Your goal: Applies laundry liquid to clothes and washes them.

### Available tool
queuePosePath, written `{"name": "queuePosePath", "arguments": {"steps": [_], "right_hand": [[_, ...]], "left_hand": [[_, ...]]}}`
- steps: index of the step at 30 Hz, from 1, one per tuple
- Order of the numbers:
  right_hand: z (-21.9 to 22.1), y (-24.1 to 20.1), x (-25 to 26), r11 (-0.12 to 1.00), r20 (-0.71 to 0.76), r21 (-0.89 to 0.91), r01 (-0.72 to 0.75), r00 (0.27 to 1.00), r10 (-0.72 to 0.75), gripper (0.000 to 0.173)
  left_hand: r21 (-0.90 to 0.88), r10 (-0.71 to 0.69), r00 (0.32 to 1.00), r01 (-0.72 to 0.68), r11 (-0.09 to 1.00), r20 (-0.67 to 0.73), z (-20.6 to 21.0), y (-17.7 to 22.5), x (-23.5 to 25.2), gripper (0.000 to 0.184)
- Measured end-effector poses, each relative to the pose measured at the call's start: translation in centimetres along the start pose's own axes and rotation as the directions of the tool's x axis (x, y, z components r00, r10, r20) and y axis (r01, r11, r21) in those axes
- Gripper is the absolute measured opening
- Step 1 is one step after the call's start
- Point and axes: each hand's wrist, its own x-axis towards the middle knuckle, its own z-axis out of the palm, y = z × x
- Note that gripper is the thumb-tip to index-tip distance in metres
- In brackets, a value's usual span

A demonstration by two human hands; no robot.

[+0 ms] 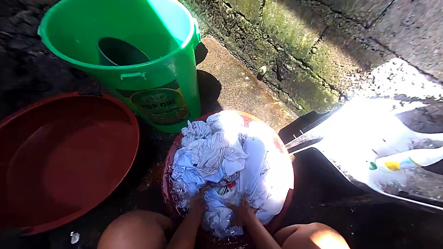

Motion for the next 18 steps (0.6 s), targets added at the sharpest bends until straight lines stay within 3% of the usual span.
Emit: {"name": "queuePosePath", "arguments": {"steps": [2,4,5,7,10,11,13,14,15,17,18], "right_hand": [[0.1,-0.5,0.8,1.000,0.036,0.024,0.007,0.999,-0.008,0.083],[0.7,-0.7,1.9,1.000,0.061,0.004,0.007,0.998,-0.007,0.083],[1.0,-1.0,2.2,1.000,0.076,-0.012,0.011,0.997,-0.010,0.082],[1.1,-1.7,2.2,0.999,0.114,-0.012,0.032,0.993,-0.031,0.077],[-0.4,-2.7,2.3,0.991,0.189,0.025,0.135,0.972,-0.137,0.077],[-1.8,-2.8,2.1,0.977,0.162,0.087,0.194,0.965,-0.206,0.069],[-5.9,-2.4,0.8,0.938,-0.051,0.244,0.248,0.969,-0.243,0.046],[-8.4,-2.0,-0.5,0.922,-0.249,0.308,0.236,0.955,-0.161,0.038],[-10.8,-1.4,-1.8,0.913,-0.447,0.347,0.214,0.894,-0.040,0.034],[-14.4,1.3,-2.7,0.902,-0.657,0.388,0.191,0.744,0.125,0.044],[-14.8,3.4,-2.0,0.893,-0.669,0.400,0.206,0.731,0.131,0.059]], "left_hand": [[-0.124,-0.029,0.998,0.021,0.992,-0.063,0.4,-0.6,1.4,0.051],[-0.371,-0.175,0.974,0.110,0.922,-0.146,1.3,-1.0,2.9,0.045],[-0.402,-0.230,0.965,0.162,0.901,-0.128,1.3,-1.3,3.6,0.045],[-0.215,-0.234,0.972,0.225,0.950,-0.020,0.7,-2.0,4.0,0.046],[0.167,-0.195,0.968,0.168,0.972,0.160,-0.8,-2.4,3.2,0.048],[0.236,-0.182,0.962,0.132,0.963,0.202,-1.5,-2.5,2.9,0.048],[0.241,-0.140,0.968,0.088,0.967,0.209,-3.0,-2.1,2.3,0.048],[0.216,-0.108,0.973,0.063,0.974,0.203,-4.0,-1.5,1.8,0.047],[0.224,-0.067,0.974,0.018,0.975,0.215,-5.3,-0.7,1.2,0.048],[0.336,-0.008,0.959,-0.092,0.937,0.284,-8.0,1.5,0.0,0.049],[0.387,0.024,0.952,-0.146,0.910,0.305,-9.0,2.4,-0.3,0.049]]}}
